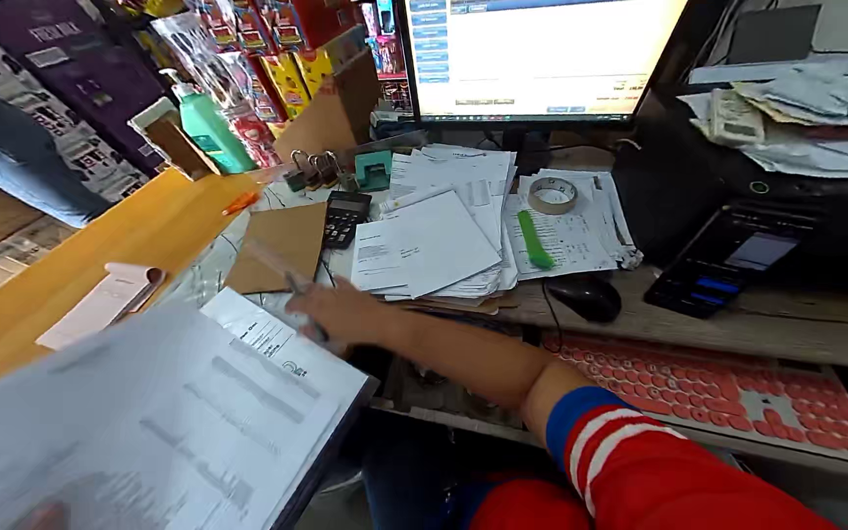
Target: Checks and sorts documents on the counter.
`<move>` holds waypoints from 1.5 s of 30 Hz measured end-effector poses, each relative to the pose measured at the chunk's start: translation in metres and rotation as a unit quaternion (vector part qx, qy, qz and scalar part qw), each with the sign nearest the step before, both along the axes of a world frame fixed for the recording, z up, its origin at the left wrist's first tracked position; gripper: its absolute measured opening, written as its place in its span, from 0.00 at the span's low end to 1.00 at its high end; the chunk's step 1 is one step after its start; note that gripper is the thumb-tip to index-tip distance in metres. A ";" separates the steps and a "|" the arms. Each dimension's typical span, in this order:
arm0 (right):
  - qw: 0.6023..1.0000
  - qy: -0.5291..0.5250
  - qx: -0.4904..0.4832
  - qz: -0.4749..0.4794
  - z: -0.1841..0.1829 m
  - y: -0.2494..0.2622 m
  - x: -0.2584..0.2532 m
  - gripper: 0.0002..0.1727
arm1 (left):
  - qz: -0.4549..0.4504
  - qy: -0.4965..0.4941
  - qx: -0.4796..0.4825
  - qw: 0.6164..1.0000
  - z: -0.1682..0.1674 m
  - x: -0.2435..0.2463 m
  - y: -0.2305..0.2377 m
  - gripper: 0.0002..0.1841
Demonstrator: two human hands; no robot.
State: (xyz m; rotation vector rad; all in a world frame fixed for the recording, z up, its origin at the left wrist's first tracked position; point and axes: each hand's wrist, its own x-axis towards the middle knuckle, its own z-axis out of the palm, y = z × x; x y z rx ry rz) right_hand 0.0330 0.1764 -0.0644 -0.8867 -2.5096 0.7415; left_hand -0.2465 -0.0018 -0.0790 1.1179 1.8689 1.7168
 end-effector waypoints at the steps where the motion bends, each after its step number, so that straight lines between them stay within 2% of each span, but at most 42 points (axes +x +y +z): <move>1: 0.999 -0.003 0.009 -0.038 -0.005 0.018 0.001 0.22 | 0.017 0.022 0.002 1.000 0.007 -0.002 0.002 0.11; 4: 0.993 0.034 0.039 -0.109 -0.024 0.062 -0.002 0.26 | 0.075 0.057 0.039 0.995 0.042 0.020 0.007 0.15; 6: 0.988 0.109 -0.045 -0.103 -0.012 0.078 -0.010 0.26 | 0.074 0.062 0.071 0.993 0.066 0.035 0.015 0.15; 9: 0.939 0.265 -0.211 -0.061 0.036 0.072 -0.014 0.30 | -0.003 0.007 0.141 0.990 0.075 0.032 0.037 0.11; 11: 0.923 0.280 -0.263 -0.029 0.053 0.057 -0.015 0.31 | -0.058 -0.015 0.158 0.986 0.077 0.033 0.046 0.12; 12: 0.919 0.290 -0.266 -0.024 0.057 0.051 -0.016 0.27 | -0.074 -0.020 0.161 0.984 0.077 0.033 0.050 0.12; 15: 0.891 0.366 -0.263 -0.050 0.067 0.031 -0.018 0.12 | -0.102 -0.036 0.176 0.978 0.078 0.038 0.062 0.12; 19: 0.863 0.463 -0.193 -0.057 0.089 0.014 -0.020 0.05 | -0.126 -0.002 0.241 0.962 0.089 0.040 0.071 0.11; 22: 0.867 0.485 -0.111 -0.019 0.100 0.007 -0.021 0.06 | -0.130 0.042 0.282 0.950 0.100 0.039 0.069 0.12; 25: 0.870 0.488 -0.071 0.003 0.098 0.001 -0.024 0.08 | -0.123 0.050 0.292 0.947 0.101 0.035 0.065 0.14; 30: 0.869 0.484 -0.098 -0.013 0.085 -0.003 -0.030 0.11 | -0.130 0.030 0.281 0.951 0.086 0.029 0.064 0.11; 38: 0.872 0.475 -0.109 -0.044 0.092 -0.002 -0.029 0.06 | -0.142 0.008 0.257 0.956 0.086 0.030 0.070 0.09; 40: 0.885 0.451 -0.103 -0.053 0.092 -0.001 -0.029 0.09 | -0.136 0.023 0.230 0.963 0.083 0.027 0.069 0.09; 42: 0.899 0.429 -0.071 -0.056 0.089 -0.001 -0.031 0.17 | -0.106 0.049 0.186 0.976 0.080 0.022 0.065 0.09; 45: 0.903 0.428 -0.011 -0.025 0.080 0.000 -0.017 0.27 | -0.055 0.085 0.196 0.975 0.072 0.015 0.074 0.11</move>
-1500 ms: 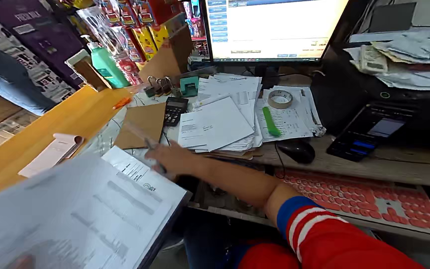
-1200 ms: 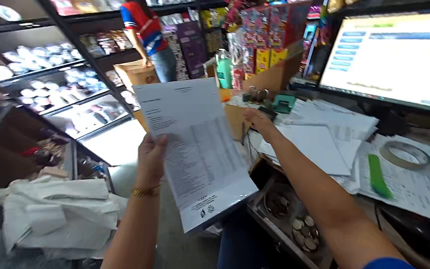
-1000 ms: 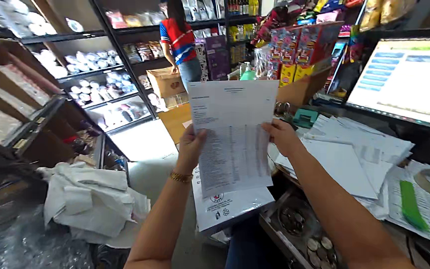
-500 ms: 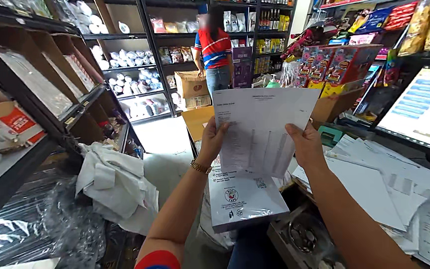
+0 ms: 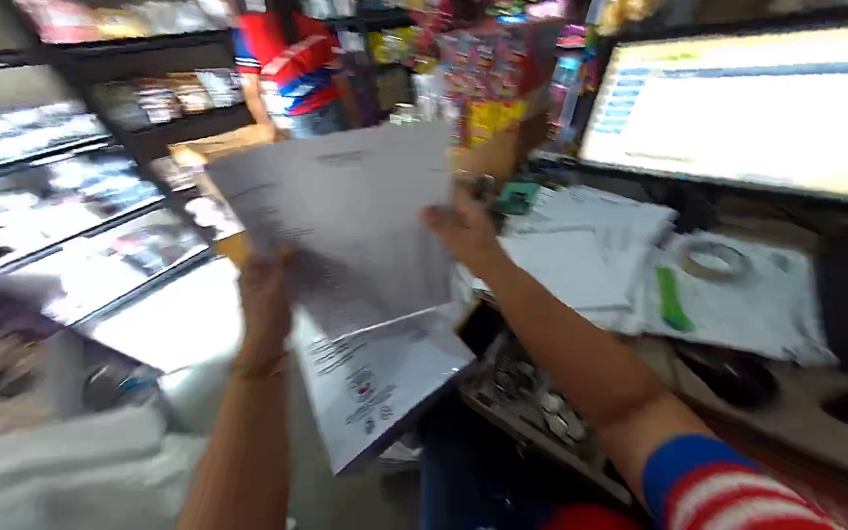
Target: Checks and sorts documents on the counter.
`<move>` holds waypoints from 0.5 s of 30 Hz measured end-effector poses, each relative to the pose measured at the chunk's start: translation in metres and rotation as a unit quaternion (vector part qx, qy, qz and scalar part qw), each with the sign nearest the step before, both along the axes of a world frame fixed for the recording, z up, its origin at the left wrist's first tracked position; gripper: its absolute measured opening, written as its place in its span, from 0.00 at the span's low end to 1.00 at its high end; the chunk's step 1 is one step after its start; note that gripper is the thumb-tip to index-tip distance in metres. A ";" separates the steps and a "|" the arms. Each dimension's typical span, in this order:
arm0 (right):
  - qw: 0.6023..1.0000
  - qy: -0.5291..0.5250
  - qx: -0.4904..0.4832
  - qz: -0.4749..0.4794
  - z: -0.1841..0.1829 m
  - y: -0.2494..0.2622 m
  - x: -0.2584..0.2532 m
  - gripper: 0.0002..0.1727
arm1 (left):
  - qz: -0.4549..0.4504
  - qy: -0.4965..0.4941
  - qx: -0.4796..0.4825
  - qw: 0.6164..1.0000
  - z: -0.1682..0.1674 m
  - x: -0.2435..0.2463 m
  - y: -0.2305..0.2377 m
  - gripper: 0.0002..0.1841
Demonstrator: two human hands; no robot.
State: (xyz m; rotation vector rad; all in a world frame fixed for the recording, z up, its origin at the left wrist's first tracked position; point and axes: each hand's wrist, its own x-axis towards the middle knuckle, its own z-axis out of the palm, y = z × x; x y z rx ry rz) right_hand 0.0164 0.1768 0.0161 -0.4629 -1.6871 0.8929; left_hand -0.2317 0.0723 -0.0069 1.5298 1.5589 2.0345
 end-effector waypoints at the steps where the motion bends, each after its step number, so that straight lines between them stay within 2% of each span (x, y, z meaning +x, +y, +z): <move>1: 1.000 -0.018 0.011 0.003 -0.002 -0.001 0.012 0.30 | 0.015 0.002 0.008 1.000 -0.001 -0.002 0.002 0.15; 3: 0.994 -0.085 0.056 -0.032 -0.013 -0.003 0.049 0.29 | 0.048 0.010 -0.022 0.999 -0.001 -0.008 -0.002 0.22; 5: 0.974 -0.174 0.079 -0.120 -0.027 -0.003 0.097 0.21 | 0.075 0.032 -0.048 0.995 -0.004 -0.014 -0.007 0.19; 6: 0.958 -0.218 0.061 -0.176 -0.035 -0.001 0.124 0.19 | 0.045 0.045 -0.044 0.997 -0.009 -0.020 -0.011 0.17; 8: 0.905 -0.306 -0.043 -0.291 -0.043 0.003 0.182 0.19 | -0.008 0.103 -0.084 0.991 -0.023 -0.043 -0.017 0.06; 9: 0.868 -0.344 -0.116 -0.338 -0.045 0.006 0.209 0.20 | 0.089 0.061 -0.167 0.980 -0.013 -0.020 -0.014 0.04; 10: 0.830 -0.369 -0.182 -0.377 -0.047 0.010 0.232 0.20 | 0.148 0.060 -0.228 0.961 -0.007 -0.006 -0.007 0.04; 11: 0.797 -0.382 -0.237 -0.403 -0.049 0.014 0.253 0.21 | 0.111 0.106 -0.208 0.966 -0.012 -0.011 -0.003 0.05; 12: 0.775 -0.390 -0.275 -0.416 -0.052 0.018 0.269 0.21 | 0.040 0.167 -0.148 0.974 -0.017 -0.027 0.003 0.14; 13: 0.764 -0.393 -0.290 -0.420 -0.055 0.021 0.279 0.21 | 0.037 0.138 -0.095 0.985 -0.012 -0.019 0.013 0.18; 15: 0.762 -0.405 -0.285 -0.417 -0.054 0.027 0.285 0.22 | 0.023 0.045 0.020 0.999 0.019 0.009 0.027 0.14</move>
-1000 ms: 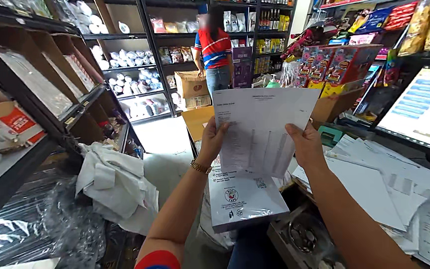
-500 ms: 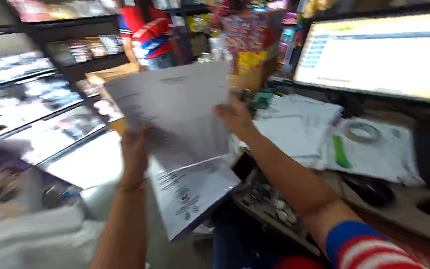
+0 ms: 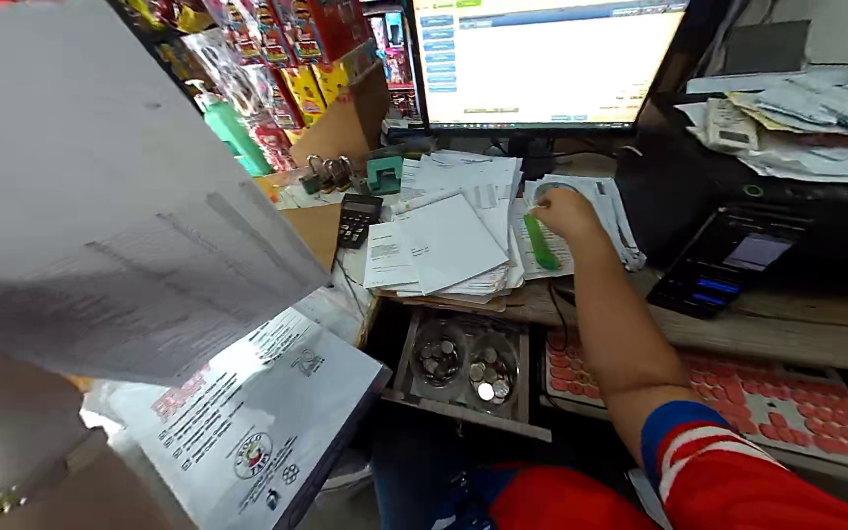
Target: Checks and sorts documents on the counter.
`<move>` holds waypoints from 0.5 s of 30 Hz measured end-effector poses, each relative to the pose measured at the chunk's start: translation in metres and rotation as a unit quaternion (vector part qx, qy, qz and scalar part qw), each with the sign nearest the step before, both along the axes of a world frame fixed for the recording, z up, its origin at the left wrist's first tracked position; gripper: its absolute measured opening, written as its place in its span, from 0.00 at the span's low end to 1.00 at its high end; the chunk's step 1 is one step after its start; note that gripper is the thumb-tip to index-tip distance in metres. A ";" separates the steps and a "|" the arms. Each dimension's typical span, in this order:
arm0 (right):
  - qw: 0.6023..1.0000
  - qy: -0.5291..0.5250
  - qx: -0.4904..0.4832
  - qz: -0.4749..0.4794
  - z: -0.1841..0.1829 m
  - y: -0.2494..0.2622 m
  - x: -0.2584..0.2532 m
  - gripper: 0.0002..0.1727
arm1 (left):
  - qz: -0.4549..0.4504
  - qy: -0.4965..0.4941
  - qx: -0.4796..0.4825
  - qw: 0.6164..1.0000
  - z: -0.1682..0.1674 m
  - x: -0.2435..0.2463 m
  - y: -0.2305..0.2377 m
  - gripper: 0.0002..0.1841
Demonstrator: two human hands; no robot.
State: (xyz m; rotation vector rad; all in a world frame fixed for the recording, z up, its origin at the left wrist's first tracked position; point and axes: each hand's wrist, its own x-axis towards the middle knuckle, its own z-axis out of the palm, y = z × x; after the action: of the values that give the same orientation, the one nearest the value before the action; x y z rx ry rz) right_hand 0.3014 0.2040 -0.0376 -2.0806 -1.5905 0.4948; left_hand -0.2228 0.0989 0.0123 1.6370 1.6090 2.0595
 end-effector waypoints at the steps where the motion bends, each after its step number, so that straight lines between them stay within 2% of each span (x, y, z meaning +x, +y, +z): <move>1: 1.000 -0.006 0.006 0.012 0.004 0.003 -0.003 0.22 | -0.027 -0.007 0.039 0.999 0.012 0.002 0.001 0.12; 3: 0.999 -0.011 0.013 0.036 0.016 0.008 -0.017 0.23 | -0.035 -0.002 0.074 0.997 0.023 -0.009 -0.002 0.10; 8: 0.986 -0.031 0.052 0.153 0.032 0.035 -0.073 0.23 | 0.044 -0.020 0.057 0.997 0.026 -0.040 -0.039 0.13; 10: 0.978 -0.027 0.058 0.198 0.034 0.046 -0.104 0.22 | 0.068 -0.030 0.070 0.995 0.024 -0.045 -0.057 0.09; 15: 0.953 -0.062 0.021 0.297 0.029 0.059 -0.177 0.21 | 0.153 -0.114 0.047 0.981 0.018 -0.055 -0.085 0.11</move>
State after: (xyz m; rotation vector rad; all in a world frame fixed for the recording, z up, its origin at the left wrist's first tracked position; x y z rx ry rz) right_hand 0.1248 0.2630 -0.0083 -1.6000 -2.2860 0.5244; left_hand -0.2778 0.0144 0.0308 1.1801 1.7976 2.3970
